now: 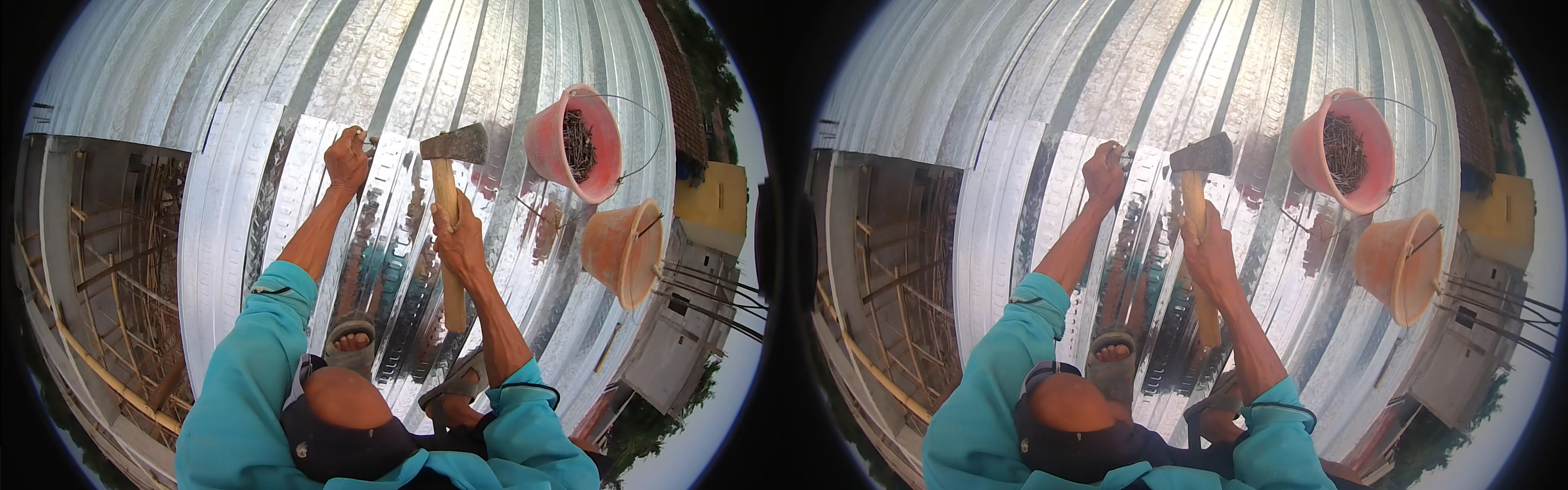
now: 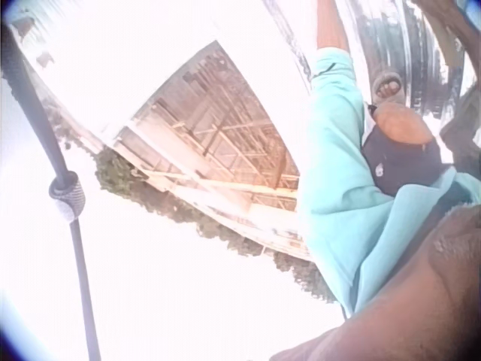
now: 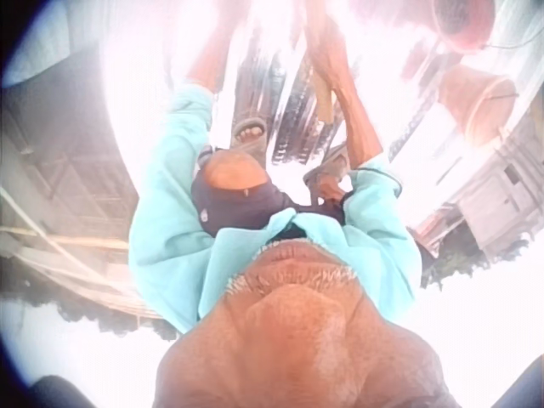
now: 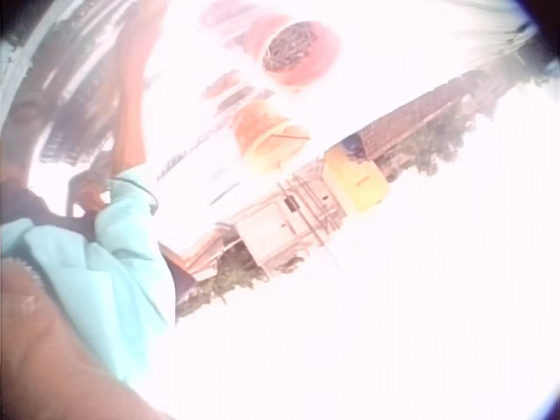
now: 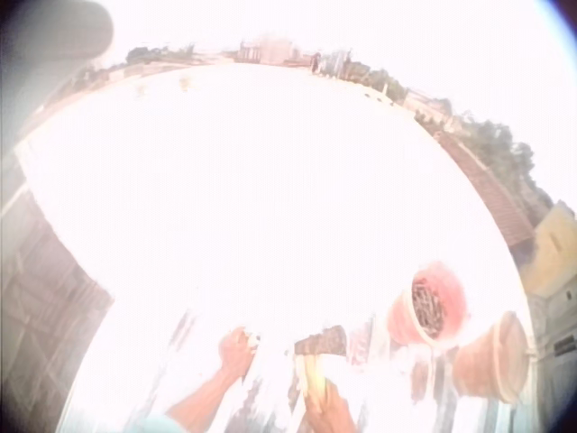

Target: The person hammers nails into a corrugated metal roof sheet using a hammer, repeatedly picking nails from a pink bucket and driving them into the sheet. The person also briefly handles a tape measure and adjusts the sheet position while working on the roof.

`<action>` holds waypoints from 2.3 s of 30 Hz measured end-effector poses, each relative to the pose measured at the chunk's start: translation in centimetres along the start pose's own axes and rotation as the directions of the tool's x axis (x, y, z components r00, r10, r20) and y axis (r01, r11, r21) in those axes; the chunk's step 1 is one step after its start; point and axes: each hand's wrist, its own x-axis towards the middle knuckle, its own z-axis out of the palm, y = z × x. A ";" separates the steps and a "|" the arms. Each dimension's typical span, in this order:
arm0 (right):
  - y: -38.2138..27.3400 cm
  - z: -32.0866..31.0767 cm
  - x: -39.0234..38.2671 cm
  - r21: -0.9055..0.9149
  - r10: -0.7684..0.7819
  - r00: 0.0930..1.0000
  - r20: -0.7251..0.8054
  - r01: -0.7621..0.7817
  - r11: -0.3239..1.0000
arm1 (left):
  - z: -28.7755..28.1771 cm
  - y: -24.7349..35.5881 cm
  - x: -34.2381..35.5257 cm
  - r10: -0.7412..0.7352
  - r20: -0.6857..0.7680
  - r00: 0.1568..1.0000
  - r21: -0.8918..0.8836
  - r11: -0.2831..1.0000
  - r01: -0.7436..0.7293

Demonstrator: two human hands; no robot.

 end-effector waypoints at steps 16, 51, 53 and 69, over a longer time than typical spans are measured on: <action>2.6 -2.1 -1.9 -0.030 0.021 0.999 0.046 -0.020 0.999 | 1.6 0.6 0.3 0.028 0.033 0.999 -0.050 0.998 -0.027; 15.2 0.5 -4.1 0.246 0.104 0.994 0.013 -0.104 0.964 | -1.3 3.3 3.1 -0.209 0.189 0.960 -0.138 0.962 0.236; 13.3 0.0 -5.5 0.218 0.169 0.984 0.059 -0.178 0.960 | -1.5 3.0 1.4 -0.068 0.176 0.982 0.016 0.998 0.066; 17.2 2.6 -4.6 0.292 0.070 0.997 -0.017 -0.062 0.954 | -1.8 0.1 2.6 -0.118 0.209 0.971 0.026 0.993 0.115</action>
